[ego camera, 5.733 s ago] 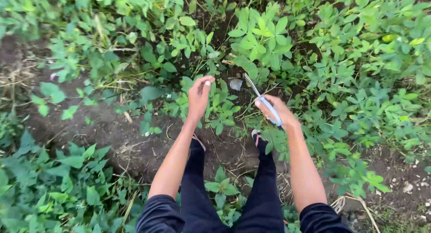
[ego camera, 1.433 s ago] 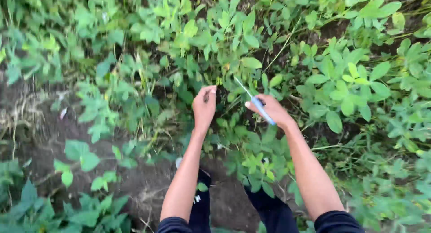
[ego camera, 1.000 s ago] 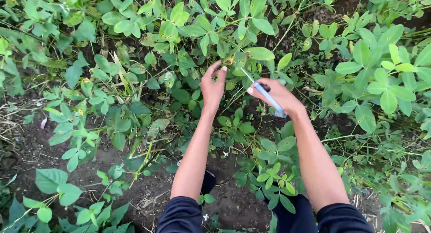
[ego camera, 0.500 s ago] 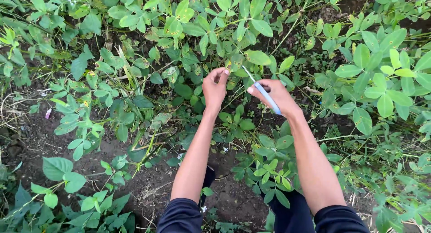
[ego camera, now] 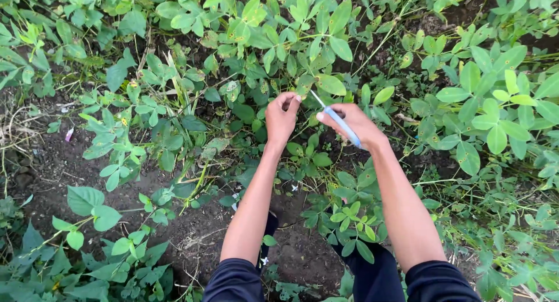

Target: The recorder uses a pair of scissors to prune and trim various plants in an outdoor garden area.

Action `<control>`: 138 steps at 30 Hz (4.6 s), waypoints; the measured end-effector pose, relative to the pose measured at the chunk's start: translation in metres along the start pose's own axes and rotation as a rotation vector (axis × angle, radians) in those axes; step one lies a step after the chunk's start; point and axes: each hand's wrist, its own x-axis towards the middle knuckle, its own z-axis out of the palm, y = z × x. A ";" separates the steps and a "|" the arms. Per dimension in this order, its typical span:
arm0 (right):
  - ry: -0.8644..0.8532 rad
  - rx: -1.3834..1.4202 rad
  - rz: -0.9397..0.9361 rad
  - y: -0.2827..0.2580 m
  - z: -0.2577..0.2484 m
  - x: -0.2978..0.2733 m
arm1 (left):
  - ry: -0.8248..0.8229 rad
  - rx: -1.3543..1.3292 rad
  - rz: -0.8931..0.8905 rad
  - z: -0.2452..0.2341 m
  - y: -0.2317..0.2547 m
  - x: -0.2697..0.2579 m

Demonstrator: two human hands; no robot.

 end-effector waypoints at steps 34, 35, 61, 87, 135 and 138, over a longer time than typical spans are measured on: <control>0.136 0.139 -0.182 -0.092 0.016 -0.190 | 0.026 -0.346 0.101 -0.111 0.196 -0.125; 0.137 0.168 -0.210 -0.100 0.019 -0.198 | 0.015 -0.393 0.111 -0.120 0.207 -0.133; 0.356 0.135 -0.358 -0.212 0.087 -0.445 | 0.139 -0.378 0.401 -0.344 0.415 -0.358; 0.174 0.246 -0.600 -0.279 0.165 -0.448 | 0.565 -0.449 0.444 -0.449 0.417 -0.461; 0.338 0.272 -0.631 -0.657 0.449 -0.137 | 0.195 -0.342 0.536 -0.869 0.491 -0.009; 0.400 0.296 -0.556 -0.649 0.439 -0.115 | 0.104 -0.390 0.494 -0.859 0.487 0.040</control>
